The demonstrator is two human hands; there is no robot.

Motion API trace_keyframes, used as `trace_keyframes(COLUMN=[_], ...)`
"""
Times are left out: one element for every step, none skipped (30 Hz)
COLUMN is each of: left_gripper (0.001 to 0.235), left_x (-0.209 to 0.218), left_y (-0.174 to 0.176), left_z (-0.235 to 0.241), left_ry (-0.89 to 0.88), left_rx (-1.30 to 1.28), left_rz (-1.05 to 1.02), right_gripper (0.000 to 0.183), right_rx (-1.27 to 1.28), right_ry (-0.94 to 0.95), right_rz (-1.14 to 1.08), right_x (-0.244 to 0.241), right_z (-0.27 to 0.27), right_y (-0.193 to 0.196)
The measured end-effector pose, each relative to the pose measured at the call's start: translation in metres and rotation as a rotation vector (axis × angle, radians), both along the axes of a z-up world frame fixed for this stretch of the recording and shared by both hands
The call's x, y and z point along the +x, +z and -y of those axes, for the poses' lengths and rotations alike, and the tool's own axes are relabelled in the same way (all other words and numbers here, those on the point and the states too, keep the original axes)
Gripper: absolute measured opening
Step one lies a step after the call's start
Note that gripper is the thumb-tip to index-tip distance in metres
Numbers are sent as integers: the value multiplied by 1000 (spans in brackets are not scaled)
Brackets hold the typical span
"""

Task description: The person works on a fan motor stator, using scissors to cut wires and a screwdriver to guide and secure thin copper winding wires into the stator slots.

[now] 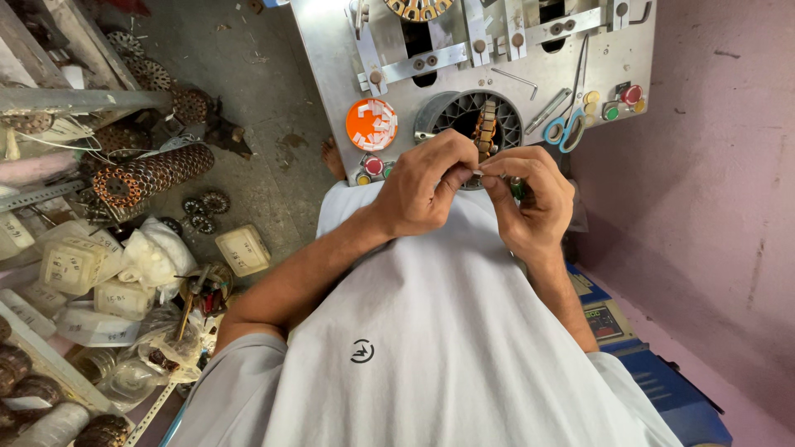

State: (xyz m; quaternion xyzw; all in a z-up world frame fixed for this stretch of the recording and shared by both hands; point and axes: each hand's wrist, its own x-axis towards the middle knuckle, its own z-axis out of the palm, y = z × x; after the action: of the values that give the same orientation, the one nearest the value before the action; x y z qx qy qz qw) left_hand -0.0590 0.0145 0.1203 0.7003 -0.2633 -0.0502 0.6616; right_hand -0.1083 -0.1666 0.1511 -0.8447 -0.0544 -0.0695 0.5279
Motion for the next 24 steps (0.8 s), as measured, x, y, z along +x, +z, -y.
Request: trace_keyframes(left_gripper=[13,14,15,16,16,16,16,14,12,11,11,11,13,16,21,22,23,24,24,25,24,24,24,24], left_x=[-1,-2,-2,-3,-4,-4,-3,-3,-1,1,6,15,25,39,53,66,78,90,102,110,114,118,120,120], left_y=[0,-1,-2,-3,-4,-5,-7,-8,-9,-11,-15,-22,-31,-44,-57,-72,-86,-100,-113,-124,-134,-142,-148,-153], left_z=[2,3,5,7,9,12,13,13,14,14,13,10,9,11,12,11,11,11,11,11,9,7,6,7], left_ry=[-9,-7,-8,-9,-12,-14,-17,-12,-6,0,43,85,128,229,331,398,462,481,498,515,510,504,497,503], left_rx=[19,19,19,18,34,50,66,55,44,34,31,28,25,71,119,169,219,262,303,345,395,445,494,495], left_rz=[-5,12,29,46,51,56,62,48,34,20,62,105,146,219,291,302,316,349,384,419,458,497,536,543], right_gripper=[16,16,17,16,16,16,15,14,13,11,9,8,9,10,11,8,6,5,5,5,5,4,4,4], right_rx=[-37,-73,-110,-104,-99,-93,-87,-82,-75,-8,59,127,202,278,356,349,343,336,337,338,337,326,314,302], right_ry=[-1,-1,-4,-6,-9,-12,-20,-28,-35,-93,-150,-207,-241,-275,-307,-308,-309,-311,-308,-306,-305,-299,-295,-291], right_rz=[3,5,8,-2,-12,-22,-33,-44,-55,-96,-137,-178,-170,-162,-154,-166,-173,-181,-180,-179,-178,-169,-160,-152], right_x=[-1,-1,-2,-3,-3,-3,-4,-4,-4,-4,-4,-4,-4,-4,-5,-7,-7,-8,-9,-9,-10,-10,-11,-11], right_z=[0,-1,-1,-2,-2,-2,-2,-2,-2,-2,-3,-4,-3,-3,-3,-1,2,5,7,9,11,12,13,14], right_y=[-1,-2,-3,-5,-7,-9,-9,-9,-10,-10,-10,-10,-11,-12,-14,-15,-16,-17,-19,-20,-21,-21,-21,-21])
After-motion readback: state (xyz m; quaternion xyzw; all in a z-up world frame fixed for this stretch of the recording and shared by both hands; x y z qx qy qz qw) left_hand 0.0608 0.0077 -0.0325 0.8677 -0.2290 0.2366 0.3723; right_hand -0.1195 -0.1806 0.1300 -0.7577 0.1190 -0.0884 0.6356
